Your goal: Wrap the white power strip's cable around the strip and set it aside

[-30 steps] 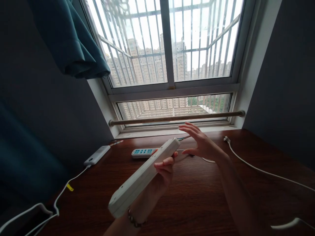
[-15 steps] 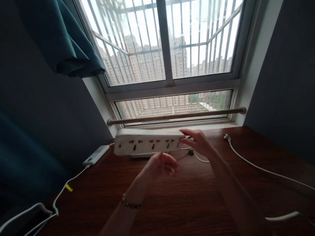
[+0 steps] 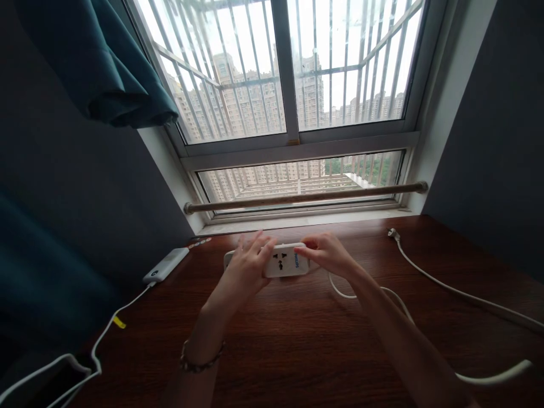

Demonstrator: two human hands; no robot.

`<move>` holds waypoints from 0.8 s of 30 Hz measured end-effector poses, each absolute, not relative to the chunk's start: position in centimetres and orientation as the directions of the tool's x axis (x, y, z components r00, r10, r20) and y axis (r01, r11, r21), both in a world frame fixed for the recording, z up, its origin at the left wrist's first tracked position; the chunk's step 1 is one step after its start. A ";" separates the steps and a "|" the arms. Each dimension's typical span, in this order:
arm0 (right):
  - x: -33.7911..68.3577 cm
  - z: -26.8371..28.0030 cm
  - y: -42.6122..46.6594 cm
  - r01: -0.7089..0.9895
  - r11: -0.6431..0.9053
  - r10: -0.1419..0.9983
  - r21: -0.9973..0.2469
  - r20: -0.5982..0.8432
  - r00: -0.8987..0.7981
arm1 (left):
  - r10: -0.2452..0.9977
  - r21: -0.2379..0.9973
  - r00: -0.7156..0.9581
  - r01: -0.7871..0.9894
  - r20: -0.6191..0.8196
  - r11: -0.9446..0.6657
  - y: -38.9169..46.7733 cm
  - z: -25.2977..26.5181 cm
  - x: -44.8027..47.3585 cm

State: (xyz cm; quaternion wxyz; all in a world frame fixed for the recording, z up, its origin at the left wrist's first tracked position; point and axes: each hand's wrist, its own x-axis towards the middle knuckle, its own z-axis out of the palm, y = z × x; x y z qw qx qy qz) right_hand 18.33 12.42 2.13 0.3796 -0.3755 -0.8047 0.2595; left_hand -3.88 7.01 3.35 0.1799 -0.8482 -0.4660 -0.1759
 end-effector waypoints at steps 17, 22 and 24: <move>19.2 -0.3 13.0 0.669 0.388 0.676 -0.634 -0.297 -0.674 | 0.734 0.128 -0.008 0.986 0.680 -0.107 6.3 5.6 -9.4; 17.3 1.3 8.7 0.793 0.492 0.756 -0.361 -0.275 -0.594 | 0.761 0.162 -0.168 0.983 0.627 0.083 7.1 5.1 -8.5; 16.1 1.8 6.9 0.798 0.540 0.799 -0.268 -0.134 -0.586 | 0.771 0.153 -0.193 0.980 0.607 0.125 7.2 4.9 -7.4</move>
